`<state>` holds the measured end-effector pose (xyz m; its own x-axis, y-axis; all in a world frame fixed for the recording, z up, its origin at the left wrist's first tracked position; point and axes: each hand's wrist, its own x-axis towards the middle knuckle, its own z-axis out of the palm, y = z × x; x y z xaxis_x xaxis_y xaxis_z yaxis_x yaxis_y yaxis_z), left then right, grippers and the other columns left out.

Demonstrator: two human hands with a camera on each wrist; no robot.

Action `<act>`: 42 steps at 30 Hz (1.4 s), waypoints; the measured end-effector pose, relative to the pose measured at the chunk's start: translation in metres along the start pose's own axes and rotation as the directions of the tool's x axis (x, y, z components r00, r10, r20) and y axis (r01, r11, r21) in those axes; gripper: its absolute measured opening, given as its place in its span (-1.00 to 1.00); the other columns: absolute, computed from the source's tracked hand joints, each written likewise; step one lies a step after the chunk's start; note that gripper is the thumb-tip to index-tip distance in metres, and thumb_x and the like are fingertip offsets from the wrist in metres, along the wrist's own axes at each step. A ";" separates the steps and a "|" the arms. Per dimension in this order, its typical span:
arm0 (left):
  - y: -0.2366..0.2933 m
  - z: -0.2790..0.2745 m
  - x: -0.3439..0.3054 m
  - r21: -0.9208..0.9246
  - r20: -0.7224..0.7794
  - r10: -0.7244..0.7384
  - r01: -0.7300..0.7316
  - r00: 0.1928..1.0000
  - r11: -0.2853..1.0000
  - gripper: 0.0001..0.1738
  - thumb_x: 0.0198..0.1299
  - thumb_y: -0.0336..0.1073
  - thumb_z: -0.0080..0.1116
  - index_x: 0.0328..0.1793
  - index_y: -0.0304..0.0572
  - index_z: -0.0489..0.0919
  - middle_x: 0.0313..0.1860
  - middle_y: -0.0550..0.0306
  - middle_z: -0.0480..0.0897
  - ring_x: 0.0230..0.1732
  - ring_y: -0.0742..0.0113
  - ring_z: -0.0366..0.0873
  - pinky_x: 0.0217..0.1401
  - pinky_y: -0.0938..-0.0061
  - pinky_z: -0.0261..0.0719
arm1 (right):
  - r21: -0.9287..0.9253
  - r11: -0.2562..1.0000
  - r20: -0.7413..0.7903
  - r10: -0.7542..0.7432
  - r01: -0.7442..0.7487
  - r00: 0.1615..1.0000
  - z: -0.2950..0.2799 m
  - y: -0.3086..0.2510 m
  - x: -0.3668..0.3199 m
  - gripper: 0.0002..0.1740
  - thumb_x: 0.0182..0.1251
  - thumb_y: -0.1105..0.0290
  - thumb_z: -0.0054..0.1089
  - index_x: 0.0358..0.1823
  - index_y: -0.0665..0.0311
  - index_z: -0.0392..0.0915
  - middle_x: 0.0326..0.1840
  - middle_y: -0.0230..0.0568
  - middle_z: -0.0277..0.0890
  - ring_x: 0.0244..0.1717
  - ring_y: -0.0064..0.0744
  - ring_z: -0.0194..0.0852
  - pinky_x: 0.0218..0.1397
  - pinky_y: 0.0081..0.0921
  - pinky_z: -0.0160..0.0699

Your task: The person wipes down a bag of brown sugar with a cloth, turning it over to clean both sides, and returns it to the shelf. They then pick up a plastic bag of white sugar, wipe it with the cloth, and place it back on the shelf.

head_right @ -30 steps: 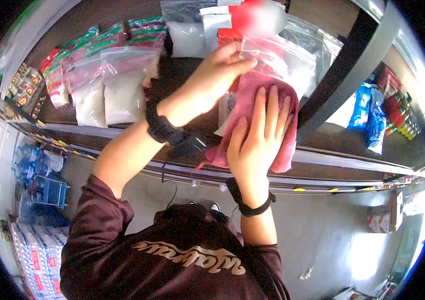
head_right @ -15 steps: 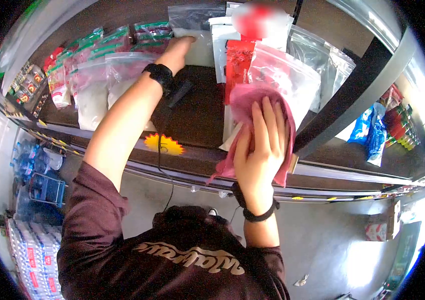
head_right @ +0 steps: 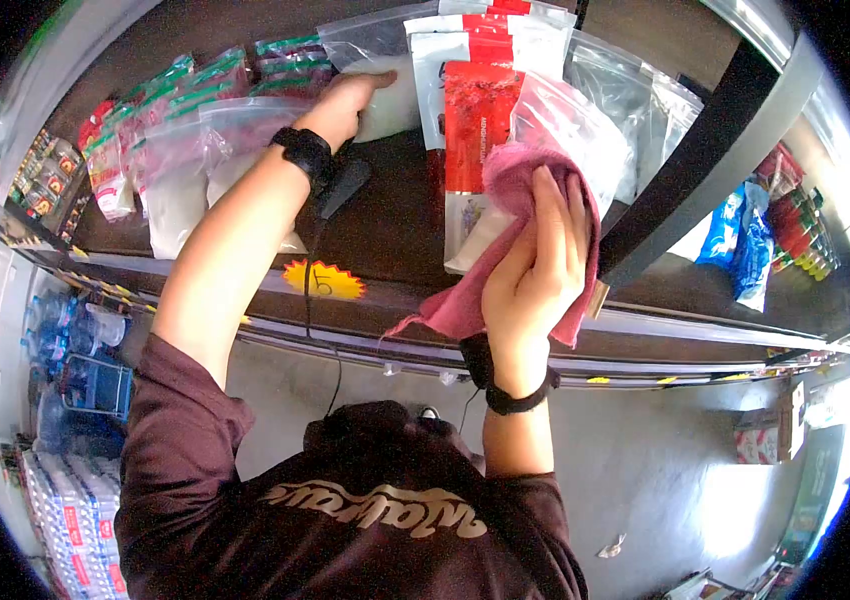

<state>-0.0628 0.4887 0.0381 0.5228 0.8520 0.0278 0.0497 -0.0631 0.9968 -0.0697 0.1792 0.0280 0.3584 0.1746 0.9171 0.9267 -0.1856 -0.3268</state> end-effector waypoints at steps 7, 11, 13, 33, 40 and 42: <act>0.017 -0.001 -0.038 -0.125 -0.202 0.021 -0.047 0.979 0.991 -0.60 0.13 -0.29 0.26 0.04 -0.38 0.52 -0.05 -0.05 0.61 -0.08 0.18 0.56 -0.04 0.36 0.52 | 0.027 0.997 0.076 -0.071 0.069 0.995 -0.001 -0.015 -0.036 -0.63 0.15 0.62 -0.05 -0.01 0.33 0.56 0.10 -0.01 0.51 0.27 0.22 0.27 0.36 0.02 0.09; 0.017 -0.011 -0.033 -0.285 -0.146 0.052 -0.092 0.988 0.954 -0.71 0.17 -0.41 0.17 0.00 -0.36 0.52 -0.07 -0.01 0.61 -0.11 0.22 0.57 -0.09 0.35 0.54 | -0.050 0.999 0.074 -0.002 0.005 0.997 0.004 -0.026 -0.033 -0.61 0.01 0.47 0.23 -0.04 0.24 0.53 0.30 0.05 0.27 0.33 0.35 0.05 0.37 0.09 0.01; 0.023 -0.013 -0.038 -0.392 -0.183 0.082 -0.149 0.980 0.908 -0.71 0.16 -0.43 0.17 0.00 -0.36 0.51 -0.07 0.00 0.60 -0.10 0.22 0.56 -0.07 0.35 0.53 | -0.060 0.998 0.066 -0.027 0.031 0.997 0.007 -0.023 -0.032 -0.62 -0.08 0.49 0.23 -0.13 0.21 0.54 0.27 -0.01 0.30 0.28 0.29 0.12 0.34 0.06 0.07; 0.062 -0.021 -0.100 -0.746 -0.055 0.260 -0.212 0.964 0.631 -0.66 0.14 -0.52 0.06 0.08 -0.27 0.45 -0.07 0.02 0.59 -0.04 0.14 0.57 -0.01 0.32 0.61 | -0.199 0.980 0.089 0.041 -0.023 0.995 0.001 -0.010 -0.028 -0.22 0.04 0.28 0.25 0.32 0.33 0.19 0.41 0.36 -0.07 0.36 0.40 -0.07 0.40 0.08 -0.06; 0.083 -0.070 -0.134 -0.675 0.099 0.644 -0.424 0.758 0.603 -0.66 0.16 -0.43 0.07 0.10 -0.20 0.47 0.05 0.00 0.56 0.06 0.14 0.53 0.09 0.18 0.57 | -0.090 0.996 0.179 0.036 -0.020 0.983 -0.007 -0.007 -0.022 -0.22 -0.08 0.31 0.29 0.26 0.33 0.25 0.31 0.18 0.16 0.36 0.22 0.03 0.40 0.02 0.01; 0.078 -0.089 -0.133 -0.625 0.075 0.399 -0.269 0.914 0.733 -0.69 0.23 -0.38 0.11 0.06 -0.38 0.48 0.01 -0.05 0.59 -0.02 0.14 0.60 0.12 0.28 0.54 | -0.053 0.998 0.196 0.023 -0.013 0.980 -0.010 -0.009 -0.027 -0.24 -0.09 0.33 0.29 0.23 0.33 0.28 0.29 0.14 0.19 0.36 0.19 0.05 0.39 0.00 0.04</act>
<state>-0.2046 0.4170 0.1187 0.5615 0.7142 0.4178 -0.6363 0.0500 0.7698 -0.0888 0.1661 0.0089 0.3949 0.3562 0.8469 0.9147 -0.2390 -0.3259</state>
